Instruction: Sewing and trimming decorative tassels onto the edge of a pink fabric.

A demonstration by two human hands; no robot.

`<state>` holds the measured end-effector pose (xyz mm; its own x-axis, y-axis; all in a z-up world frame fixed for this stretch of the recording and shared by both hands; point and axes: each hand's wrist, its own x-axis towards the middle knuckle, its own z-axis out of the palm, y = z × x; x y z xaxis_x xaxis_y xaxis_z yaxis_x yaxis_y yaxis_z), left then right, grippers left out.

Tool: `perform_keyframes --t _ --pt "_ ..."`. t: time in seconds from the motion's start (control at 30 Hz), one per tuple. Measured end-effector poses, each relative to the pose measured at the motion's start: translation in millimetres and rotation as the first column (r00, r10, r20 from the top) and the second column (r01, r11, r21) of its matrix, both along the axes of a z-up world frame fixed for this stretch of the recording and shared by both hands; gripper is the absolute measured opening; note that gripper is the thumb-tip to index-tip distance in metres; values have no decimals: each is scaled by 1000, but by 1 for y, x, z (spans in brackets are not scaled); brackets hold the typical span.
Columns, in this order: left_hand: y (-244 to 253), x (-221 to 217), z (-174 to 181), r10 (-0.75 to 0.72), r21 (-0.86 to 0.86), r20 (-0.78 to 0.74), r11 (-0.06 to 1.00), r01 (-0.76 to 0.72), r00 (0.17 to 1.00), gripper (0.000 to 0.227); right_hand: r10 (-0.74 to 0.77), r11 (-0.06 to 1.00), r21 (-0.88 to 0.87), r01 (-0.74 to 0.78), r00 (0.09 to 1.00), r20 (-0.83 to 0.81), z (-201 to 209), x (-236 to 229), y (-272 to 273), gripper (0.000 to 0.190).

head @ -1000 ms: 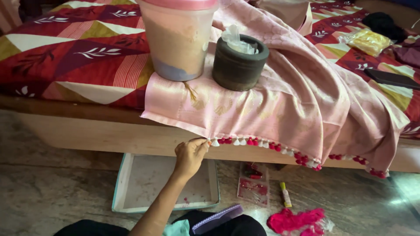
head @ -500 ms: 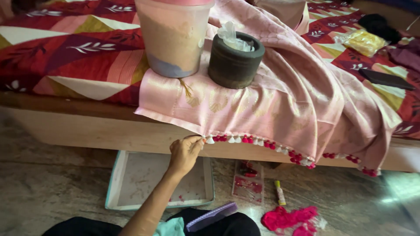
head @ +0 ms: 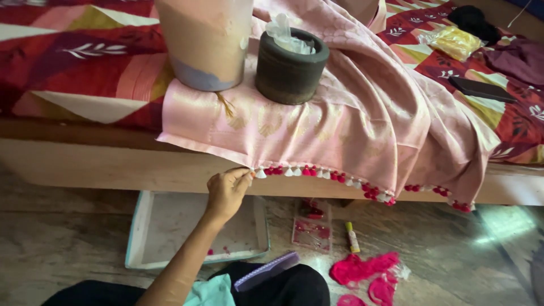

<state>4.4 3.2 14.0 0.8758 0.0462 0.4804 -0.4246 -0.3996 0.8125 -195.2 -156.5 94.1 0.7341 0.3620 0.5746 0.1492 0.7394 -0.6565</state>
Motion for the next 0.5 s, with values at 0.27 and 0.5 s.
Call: perform_keyframes --t 0.27,0.5 --pt "2 0 0 -17 -1 -24 1000 17 1000 22 304 937 210 -280 948 -93 32 22 -20 12" --pt "3 1 1 -4 21 7 1000 4 1000 22 61 996 74 -52 990 -126 37 8 -78 14"
